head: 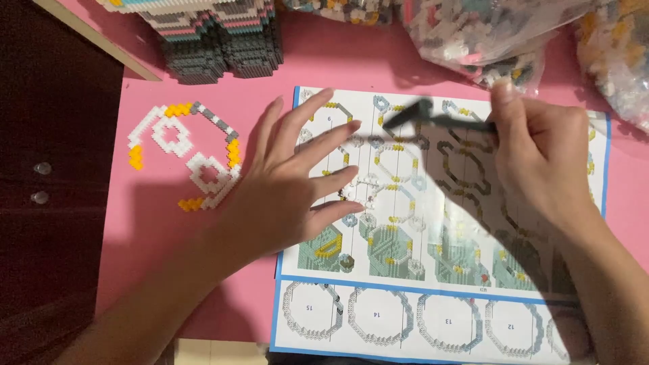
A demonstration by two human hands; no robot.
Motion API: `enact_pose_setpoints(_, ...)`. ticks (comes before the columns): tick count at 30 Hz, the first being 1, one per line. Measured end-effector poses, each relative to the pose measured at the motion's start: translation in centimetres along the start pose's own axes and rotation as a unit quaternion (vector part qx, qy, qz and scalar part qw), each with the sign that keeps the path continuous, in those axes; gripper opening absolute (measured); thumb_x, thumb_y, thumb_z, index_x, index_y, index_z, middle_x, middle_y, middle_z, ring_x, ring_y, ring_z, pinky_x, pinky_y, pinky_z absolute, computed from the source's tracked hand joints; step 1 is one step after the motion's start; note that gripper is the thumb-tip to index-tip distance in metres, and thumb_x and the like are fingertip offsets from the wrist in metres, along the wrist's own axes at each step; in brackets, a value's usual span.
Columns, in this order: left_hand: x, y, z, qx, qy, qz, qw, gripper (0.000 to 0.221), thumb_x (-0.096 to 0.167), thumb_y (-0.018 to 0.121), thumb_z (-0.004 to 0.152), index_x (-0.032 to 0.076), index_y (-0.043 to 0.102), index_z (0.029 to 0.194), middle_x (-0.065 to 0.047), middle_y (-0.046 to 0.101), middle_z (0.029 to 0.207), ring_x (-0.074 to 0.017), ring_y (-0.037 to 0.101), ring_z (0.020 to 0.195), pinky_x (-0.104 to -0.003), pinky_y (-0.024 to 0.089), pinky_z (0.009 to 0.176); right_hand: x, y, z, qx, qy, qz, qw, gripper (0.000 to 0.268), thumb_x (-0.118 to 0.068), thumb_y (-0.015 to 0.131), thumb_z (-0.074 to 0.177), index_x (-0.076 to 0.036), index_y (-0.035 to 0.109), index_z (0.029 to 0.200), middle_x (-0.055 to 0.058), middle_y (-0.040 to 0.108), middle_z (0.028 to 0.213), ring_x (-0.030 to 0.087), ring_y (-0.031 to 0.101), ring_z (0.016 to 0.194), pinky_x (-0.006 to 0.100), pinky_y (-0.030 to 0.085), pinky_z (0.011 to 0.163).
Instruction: Assembling a structure using small interlocking plastic blocks and a small hammer tool while following instructions.
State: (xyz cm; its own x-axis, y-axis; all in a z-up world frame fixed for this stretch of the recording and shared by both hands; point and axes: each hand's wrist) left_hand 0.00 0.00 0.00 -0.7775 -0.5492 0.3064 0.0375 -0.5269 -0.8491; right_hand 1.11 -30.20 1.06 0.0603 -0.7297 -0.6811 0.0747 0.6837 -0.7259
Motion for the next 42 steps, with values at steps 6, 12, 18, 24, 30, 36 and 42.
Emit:
enact_pose_setpoints(6, -0.8, 1.4, -0.3, 0.090, -0.068, -0.088, 0.990, 0.029, 0.026, 0.089, 0.089, 0.003, 0.081, 0.105, -0.013, 0.073, 0.134, -0.0414, 0.056, 0.139, -0.058, 0.046, 0.116, 3.8, 0.5, 0.5, 0.000, -0.052, -0.206, 0.977, 0.050, -0.038, 0.058, 0.129, -0.003, 0.062, 0.094, 0.007, 0.051, 0.061, 0.029, 0.051, 0.055, 0.045, 0.035, 0.058)
enact_pose_setpoints(12, 0.0, 0.2, 0.3, 0.051, -0.350, -0.365, 0.861, 0.021, 0.016, 0.092, 0.078, 0.007, 0.082, 0.094, -0.007, 0.086, 0.083, -0.0062, 0.081, 0.080, -0.016, 0.068, 0.080, 5.9, 0.7, 0.2, 0.012, -0.101, -0.285, 0.953, 0.043, -0.042, 0.069, 0.125, -0.008, 0.066, 0.099, 0.005, 0.062, 0.068, 0.034, 0.063, 0.064, 0.048, 0.043, 0.064)
enact_pose_setpoints(18, -0.7, -0.5, 1.2, 0.040, -0.422, -0.443, 0.789, 0.024, 0.018, 0.081, 0.084, 0.005, 0.085, 0.104, -0.011, 0.088, 0.084, -0.0120, 0.084, 0.075, -0.024, 0.074, 0.068, 6.5, 0.8, 0.2, 0.029, -0.191, -0.275, 0.942, 0.031, -0.033, 0.085, 0.118, -0.009, 0.075, 0.103, 0.003, 0.072, 0.092, 0.025, 0.067, 0.076, 0.041, 0.046, 0.063)
enact_pose_setpoints(24, -1.0, -0.6, 1.3, 0.051, -0.475, -0.520, 0.708, 0.027, 0.022, 0.076, 0.090, 0.004, 0.083, 0.109, -0.014, 0.086, 0.085, -0.0233, 0.089, 0.082, -0.026, 0.068, 0.061, 7.3, 0.7, 0.1, 0.061, -0.256, -0.337, 0.904, 0.022, -0.036, 0.085, 0.122, -0.015, 0.081, 0.117, 0.006, 0.072, 0.111, 0.027, 0.073, 0.100, 0.038, 0.056, 0.080)
enact_pose_setpoints(30, -1.3, 0.3, 1.1, 0.062, -0.524, -0.552, 0.646, 0.040, 0.015, 0.078, 0.087, 0.005, 0.081, 0.126, -0.004, 0.082, 0.092, -0.0157, 0.083, 0.083, -0.035, 0.078, 0.071, 5.8, 0.6, 0.0, 0.024, -0.254, -0.276, 0.927, 0.030, -0.023, 0.094, 0.119, 0.003, 0.083, 0.125, 0.019, 0.073, 0.114, 0.037, 0.070, 0.102, 0.049, 0.058, 0.096)
enact_pose_setpoints(36, -1.0, 0.1, 1.2, 0.080, -0.536, -0.571, 0.617, 0.039, 0.015, 0.077, 0.086, 0.003, 0.081, 0.123, -0.016, 0.089, 0.086, -0.0232, 0.091, 0.086, -0.048, 0.084, 0.078, 8.3, 1.9, -0.9, -0.007, -0.146, -0.133, 0.980, 0.029, 0.003, 0.088, 0.114, 0.020, 0.072, 0.130, 0.033, 0.067, 0.130, 0.036, 0.070, 0.115, 0.044, 0.059, 0.104)
enact_pose_setpoints(42, -0.6, -0.3, 2.2, 0.053, -0.611, -0.498, 0.613, 0.028, 0.020, 0.080, 0.084, 0.009, 0.091, 0.108, -0.008, 0.097, 0.092, -0.0197, 0.096, 0.073, -0.031, 0.075, 0.060, 6.2, 3.0, -0.1, -0.070, -0.034, -0.062, 0.995, 0.019, 0.005, 0.068, 0.115, 0.019, 0.062, 0.126, 0.023, 0.066, 0.104, 0.030, 0.069, 0.100, 0.038, 0.054, 0.089)
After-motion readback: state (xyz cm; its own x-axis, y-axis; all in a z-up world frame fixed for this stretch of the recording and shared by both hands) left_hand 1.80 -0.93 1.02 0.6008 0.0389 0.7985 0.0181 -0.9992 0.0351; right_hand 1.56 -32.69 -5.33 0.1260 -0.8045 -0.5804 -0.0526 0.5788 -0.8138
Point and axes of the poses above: each hand's wrist, its own z-axis towards the middle knuckle, its own y-axis out of the palm, x = y × z
